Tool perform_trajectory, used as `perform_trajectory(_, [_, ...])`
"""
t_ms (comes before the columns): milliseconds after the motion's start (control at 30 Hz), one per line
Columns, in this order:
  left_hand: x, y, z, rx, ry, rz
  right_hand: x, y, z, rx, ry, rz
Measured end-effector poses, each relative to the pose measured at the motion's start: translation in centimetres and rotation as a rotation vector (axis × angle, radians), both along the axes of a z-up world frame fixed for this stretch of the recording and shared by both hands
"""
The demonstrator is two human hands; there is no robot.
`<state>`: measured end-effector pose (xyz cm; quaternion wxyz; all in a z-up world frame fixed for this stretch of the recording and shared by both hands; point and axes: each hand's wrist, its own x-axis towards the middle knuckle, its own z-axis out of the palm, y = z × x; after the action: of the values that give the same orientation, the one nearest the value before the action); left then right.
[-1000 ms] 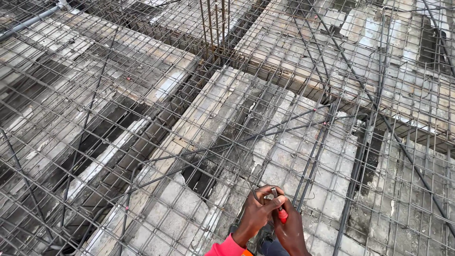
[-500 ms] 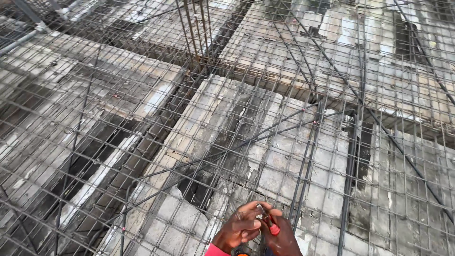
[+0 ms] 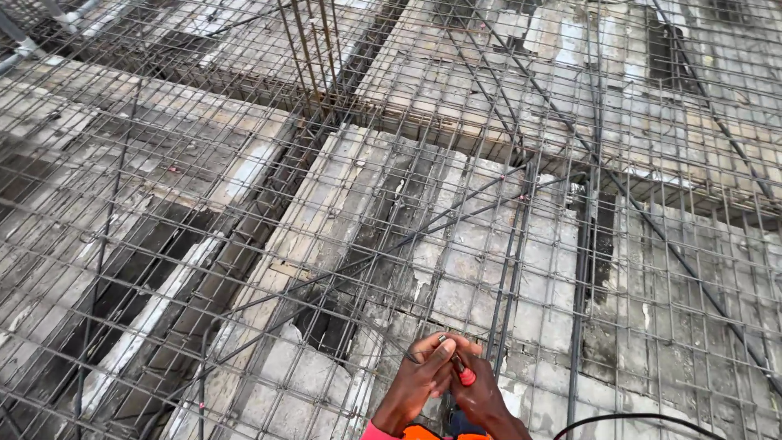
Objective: Securing electrical conduits to a rebar mesh using pliers and tie wire
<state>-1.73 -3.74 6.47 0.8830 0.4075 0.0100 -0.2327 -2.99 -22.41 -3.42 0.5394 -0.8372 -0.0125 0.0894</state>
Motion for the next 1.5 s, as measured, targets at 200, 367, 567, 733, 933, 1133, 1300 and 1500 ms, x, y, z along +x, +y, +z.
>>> perform_trajectory(200, [0.3, -0.6, -0.6, 0.039, 0.005, 0.023, 0.0, 1.4, 2.0, 0.145, -0.077, 0.011])
perform_trajectory(367, [0.5, 0.2, 0.4, 0.026, 0.042, 0.021, 0.2, 0.9, 2.3, 0.066, 0.010, 0.051])
perform_trajectory(567, [1.2, 1.7, -1.9, -0.049, 0.096, 0.098, -0.5, -0.8, 1.4, 0.175, 0.080, 0.211])
perform_trajectory(733, [0.5, 2.5, -1.7, -0.014, 0.143, 0.054, -1.6, -1.2, 5.0, 0.232, 0.253, 0.278])
perform_trajectory(933, [0.1, 3.5, -0.2, 0.075, 0.118, 0.075, -1.2, -3.6, 6.4, -0.222, 0.021, 0.399])
perform_trajectory(1133, [-0.2, 5.9, 0.3, 0.106, -0.002, 0.119, -2.7, -5.5, 2.4, 0.418, 0.254, -0.069])
perform_trajectory(1300, [-2.5, 5.1, -0.9, 0.190, -0.108, -0.218, -1.9, -0.5, 5.6, 0.855, 0.297, -0.221])
perform_trajectory(1500, [-5.4, 5.3, -2.3, 0.249, -0.154, -0.433, -2.6, -0.3, 2.1, 0.689, 0.399, -0.362])
